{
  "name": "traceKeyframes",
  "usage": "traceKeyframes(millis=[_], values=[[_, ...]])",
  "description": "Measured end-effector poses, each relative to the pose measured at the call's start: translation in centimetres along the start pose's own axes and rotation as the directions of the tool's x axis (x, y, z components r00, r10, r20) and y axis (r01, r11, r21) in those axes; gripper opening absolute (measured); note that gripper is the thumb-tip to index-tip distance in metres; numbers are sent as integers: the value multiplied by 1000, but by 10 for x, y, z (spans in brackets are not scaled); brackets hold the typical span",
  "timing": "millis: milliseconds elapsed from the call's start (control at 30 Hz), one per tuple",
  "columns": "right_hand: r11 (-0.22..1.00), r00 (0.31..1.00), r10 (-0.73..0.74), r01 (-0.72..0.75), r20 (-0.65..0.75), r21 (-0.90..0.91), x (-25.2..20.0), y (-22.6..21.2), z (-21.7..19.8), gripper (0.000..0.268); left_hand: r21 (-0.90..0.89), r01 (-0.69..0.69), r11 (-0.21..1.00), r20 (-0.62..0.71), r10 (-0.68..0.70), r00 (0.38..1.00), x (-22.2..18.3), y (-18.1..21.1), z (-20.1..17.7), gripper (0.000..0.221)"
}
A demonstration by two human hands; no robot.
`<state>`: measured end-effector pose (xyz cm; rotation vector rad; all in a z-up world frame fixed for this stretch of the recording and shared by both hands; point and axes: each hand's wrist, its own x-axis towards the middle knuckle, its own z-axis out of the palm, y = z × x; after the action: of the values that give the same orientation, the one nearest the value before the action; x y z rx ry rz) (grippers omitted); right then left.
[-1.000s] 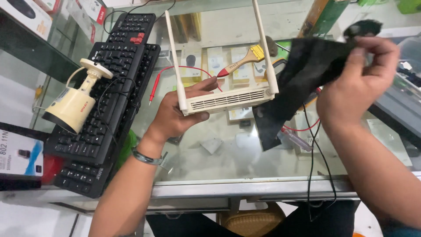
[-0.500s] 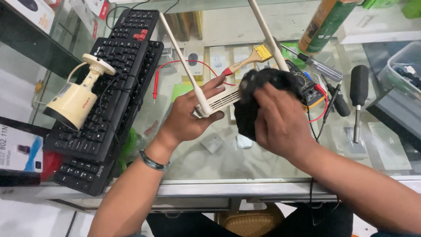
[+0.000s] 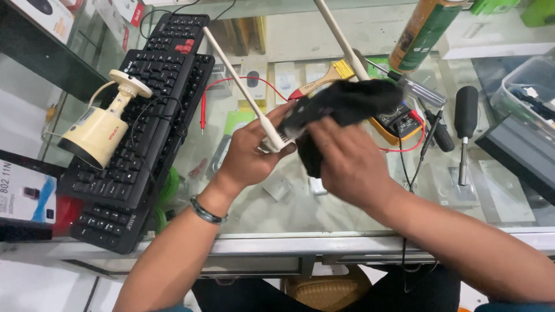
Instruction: Cleaning and reassembling the plastic casing of a wireless router after repair
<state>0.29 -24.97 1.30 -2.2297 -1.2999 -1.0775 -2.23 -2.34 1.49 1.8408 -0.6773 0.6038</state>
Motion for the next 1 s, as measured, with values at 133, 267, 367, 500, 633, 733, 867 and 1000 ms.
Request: traceKeyframes(millis=[133,267,367,500,633,733,867,1000], values=[[981,996,67,-77,-66,-176,-1,21,-3,63,-10,-5,1000,-32,5,999,-1,8,8,54],[995,990,102,-102,-93,9,-1,-13,1,53,5,-4,1000,-48,4,999,-4,7,11,51],[962,993,84,-60,-81,266,-2,-41,1,47,22,86,996,-56,-85,995,-1,13,14,55],[968,994,36,-10,-99,252,-4,-17,6,46,48,17,999,-50,-15,999,-3,5,11,51],[993,991,-2,-14,-133,-117,-1,41,4,56,40,-12,999,-52,14,999,-1,7,11,52],[976,989,42,-71,-141,-207,-3,25,6,54,70,-46,996,-59,51,997,-4,6,15,51],[988,983,110,-93,-145,123,-5,-9,11,53,120,35,992,-64,-28,998,-5,11,19,50],[945,989,90,-48,-116,323,-8,-37,7,41,137,117,984,-52,-111,993,-4,17,18,52]])
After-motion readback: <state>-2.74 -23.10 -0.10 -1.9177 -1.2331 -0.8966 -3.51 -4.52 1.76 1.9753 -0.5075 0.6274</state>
